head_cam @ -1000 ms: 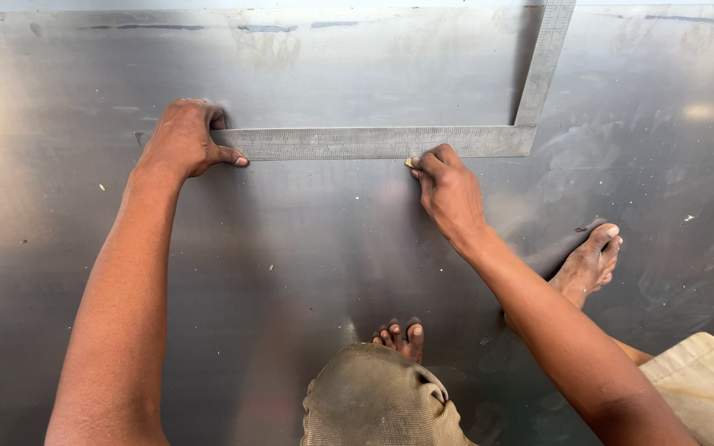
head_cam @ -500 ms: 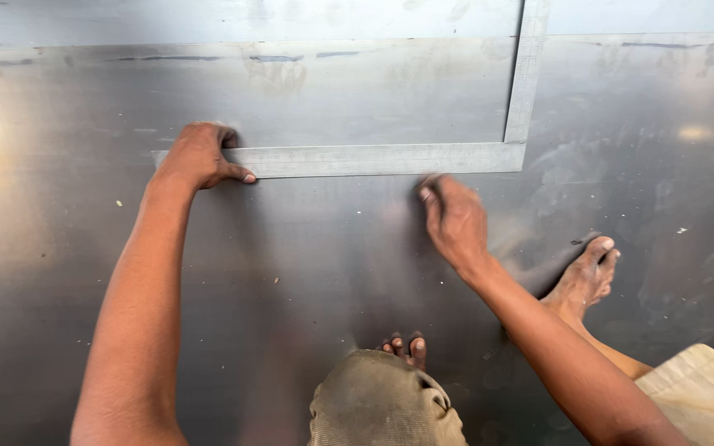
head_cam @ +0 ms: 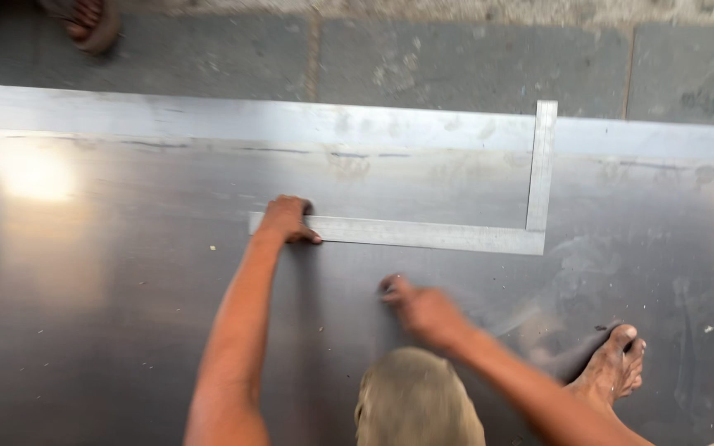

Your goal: The person uses a metal square ruler and a marking tool to draw straight lines on a large metal sheet. They reposition the ruler several times to create different markings across the surface.

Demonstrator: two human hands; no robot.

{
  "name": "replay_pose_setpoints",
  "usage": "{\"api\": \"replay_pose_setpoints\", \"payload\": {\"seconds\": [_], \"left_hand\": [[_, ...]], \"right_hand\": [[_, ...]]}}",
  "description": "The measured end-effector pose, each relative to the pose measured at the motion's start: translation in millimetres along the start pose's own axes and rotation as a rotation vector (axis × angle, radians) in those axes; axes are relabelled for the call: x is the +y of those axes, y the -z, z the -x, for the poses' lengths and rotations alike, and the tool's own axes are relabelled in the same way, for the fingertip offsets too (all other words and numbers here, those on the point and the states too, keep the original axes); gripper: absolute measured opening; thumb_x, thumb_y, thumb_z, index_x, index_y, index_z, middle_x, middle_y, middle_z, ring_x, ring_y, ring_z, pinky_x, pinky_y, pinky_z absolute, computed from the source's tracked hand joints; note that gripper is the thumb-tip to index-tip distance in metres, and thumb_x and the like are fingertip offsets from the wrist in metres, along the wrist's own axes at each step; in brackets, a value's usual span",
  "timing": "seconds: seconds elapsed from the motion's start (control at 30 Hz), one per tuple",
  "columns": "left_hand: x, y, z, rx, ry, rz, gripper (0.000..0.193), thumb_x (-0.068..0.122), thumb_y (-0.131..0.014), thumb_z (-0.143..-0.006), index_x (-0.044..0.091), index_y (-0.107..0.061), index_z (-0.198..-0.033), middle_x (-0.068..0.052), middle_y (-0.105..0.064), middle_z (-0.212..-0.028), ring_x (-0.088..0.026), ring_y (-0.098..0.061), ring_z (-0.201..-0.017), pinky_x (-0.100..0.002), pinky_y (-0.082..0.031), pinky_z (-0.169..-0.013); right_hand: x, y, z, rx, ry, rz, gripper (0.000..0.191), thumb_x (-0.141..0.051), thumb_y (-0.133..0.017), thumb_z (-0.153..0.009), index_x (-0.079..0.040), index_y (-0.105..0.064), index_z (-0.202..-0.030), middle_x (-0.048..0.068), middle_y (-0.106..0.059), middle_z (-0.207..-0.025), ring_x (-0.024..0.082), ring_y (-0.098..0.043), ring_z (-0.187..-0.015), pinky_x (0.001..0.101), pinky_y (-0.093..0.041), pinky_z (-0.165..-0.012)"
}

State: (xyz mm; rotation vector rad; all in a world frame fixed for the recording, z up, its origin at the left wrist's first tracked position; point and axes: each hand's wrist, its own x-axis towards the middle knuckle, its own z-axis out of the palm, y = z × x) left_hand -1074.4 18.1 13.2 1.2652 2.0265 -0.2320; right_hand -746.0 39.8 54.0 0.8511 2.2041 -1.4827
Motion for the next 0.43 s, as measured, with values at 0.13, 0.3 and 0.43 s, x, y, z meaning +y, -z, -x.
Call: {"api": "replay_pose_setpoints", "payload": {"seconds": [0.13,0.3,0.43], "left_hand": [[11,0,21,0.046,0.085,-0.108,0.089,0.067,-0.093,-0.053,0.011,-0.071,-0.119,-0.011,-0.065,-0.129,-0.03,-0.052,-0.131,-0.048,-0.038,-0.113],[12,-2,17,0.087,0.103,-0.114,0.085,0.067,-0.092,-0.055,0.01,-0.073,-0.116,-0.01,-0.067,-0.127,-0.03,-0.051,-0.131,-0.046,-0.037,-0.115],[12,-5,6,0.104,0.196,-0.054,0.092,0.062,-0.096,-0.049,0.013,-0.07,-0.123,-0.009,-0.062,-0.136,-0.029,-0.047,-0.138,-0.044,-0.035,-0.117]], "right_hand": [[4,125,33,0.059,0.136,0.405,0.053,-0.006,-0.04,-0.092,-0.02,-0.056,-0.14,0.006,-0.076,-0.121,0.028,-0.075,-0.106,0.0422,-0.059,-0.089],[25,232,74,0.061,-0.078,0.886,0.031,-0.019,-0.041,-0.099,-0.016,-0.063,-0.121,0.006,-0.077,-0.113,0.028,-0.077,-0.09,0.0427,-0.063,-0.079],[72,253,83,0.355,-0.339,0.785,0.029,-0.035,-0.06,-0.098,-0.018,-0.067,-0.12,0.008,-0.08,-0.102,0.031,-0.076,-0.098,0.0456,-0.061,-0.084]]}}
